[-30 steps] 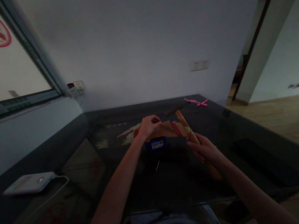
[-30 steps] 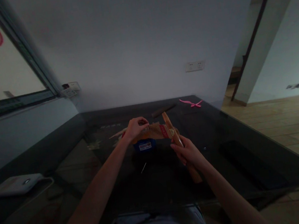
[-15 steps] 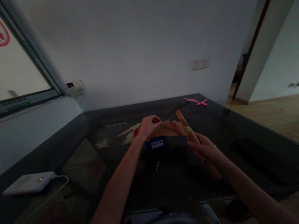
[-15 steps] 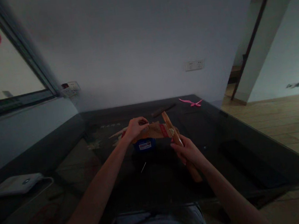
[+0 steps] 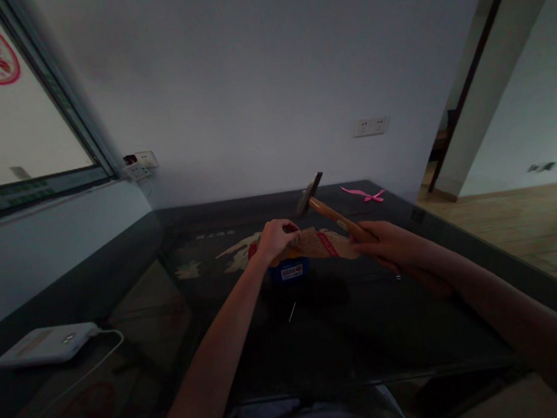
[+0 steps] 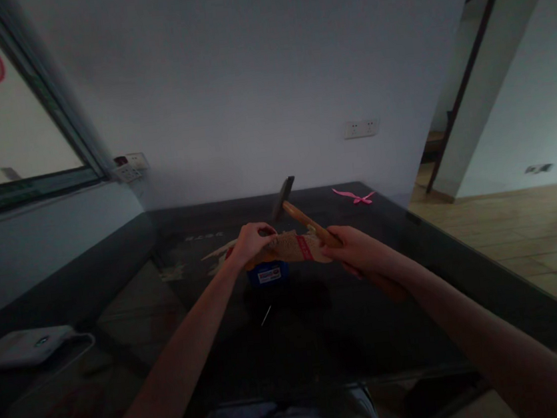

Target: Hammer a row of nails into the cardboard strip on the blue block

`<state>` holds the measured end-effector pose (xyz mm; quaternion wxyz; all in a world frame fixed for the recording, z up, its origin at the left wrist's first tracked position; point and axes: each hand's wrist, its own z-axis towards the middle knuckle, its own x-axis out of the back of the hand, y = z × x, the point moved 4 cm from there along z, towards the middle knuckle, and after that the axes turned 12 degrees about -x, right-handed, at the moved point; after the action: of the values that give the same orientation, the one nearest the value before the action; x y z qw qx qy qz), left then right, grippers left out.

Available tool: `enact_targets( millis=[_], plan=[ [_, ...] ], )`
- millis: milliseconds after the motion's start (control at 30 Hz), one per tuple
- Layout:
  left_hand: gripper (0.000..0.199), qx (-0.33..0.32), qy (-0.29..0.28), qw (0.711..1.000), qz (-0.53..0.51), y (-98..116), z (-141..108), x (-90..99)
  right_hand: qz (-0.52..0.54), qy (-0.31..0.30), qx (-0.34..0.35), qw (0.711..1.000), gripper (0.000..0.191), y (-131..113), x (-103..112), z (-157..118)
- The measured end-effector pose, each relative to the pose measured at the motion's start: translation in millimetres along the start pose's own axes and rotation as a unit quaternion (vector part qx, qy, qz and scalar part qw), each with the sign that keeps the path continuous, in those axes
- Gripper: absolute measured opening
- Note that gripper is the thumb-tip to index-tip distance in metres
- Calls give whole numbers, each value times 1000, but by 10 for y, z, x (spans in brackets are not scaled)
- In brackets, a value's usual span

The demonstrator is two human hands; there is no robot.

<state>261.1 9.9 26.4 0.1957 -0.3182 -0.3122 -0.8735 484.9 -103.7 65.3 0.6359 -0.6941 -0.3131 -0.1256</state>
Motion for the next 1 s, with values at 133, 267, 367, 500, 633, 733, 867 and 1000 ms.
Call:
enact_targets(
  millis=[133, 267, 367, 500, 633, 733, 867, 1000],
  plan=[
    [15, 11, -4, 1000, -6, -17, -7, -10, -36, -19, -16, 999, 14, -82, 17, 39],
    [16, 16, -14, 1000, 3, -14, -5, -12, -86, -18, -23, 996, 12, -145, 70, 45],
    [17, 25, -24, 999, 14, -20, -1, -20, -119, -4, -27, 993, 12, -191, 107, 30],
    [20, 36, -34, 999, 20, -34, -6, -32, -171, -40, -51, 983, 14, -232, 65, 6],
    [20, 33, -42, 998, 20, -29, -13, -37, -208, -48, -55, 975, 19, -274, 63, -10],
    [19, 30, -42, 998, 23, -23, -15, -35, -208, -28, -41, 977, 18, -283, 89, -2],
    [22, 34, -47, 998, 28, -26, -16, -37, -201, -49, -56, 977, 16, -223, 50, 20],
    [21, 32, -55, 997, 32, -16, -13, -42, -199, -53, -61, 977, 16, -216, 37, 12]
  ],
)
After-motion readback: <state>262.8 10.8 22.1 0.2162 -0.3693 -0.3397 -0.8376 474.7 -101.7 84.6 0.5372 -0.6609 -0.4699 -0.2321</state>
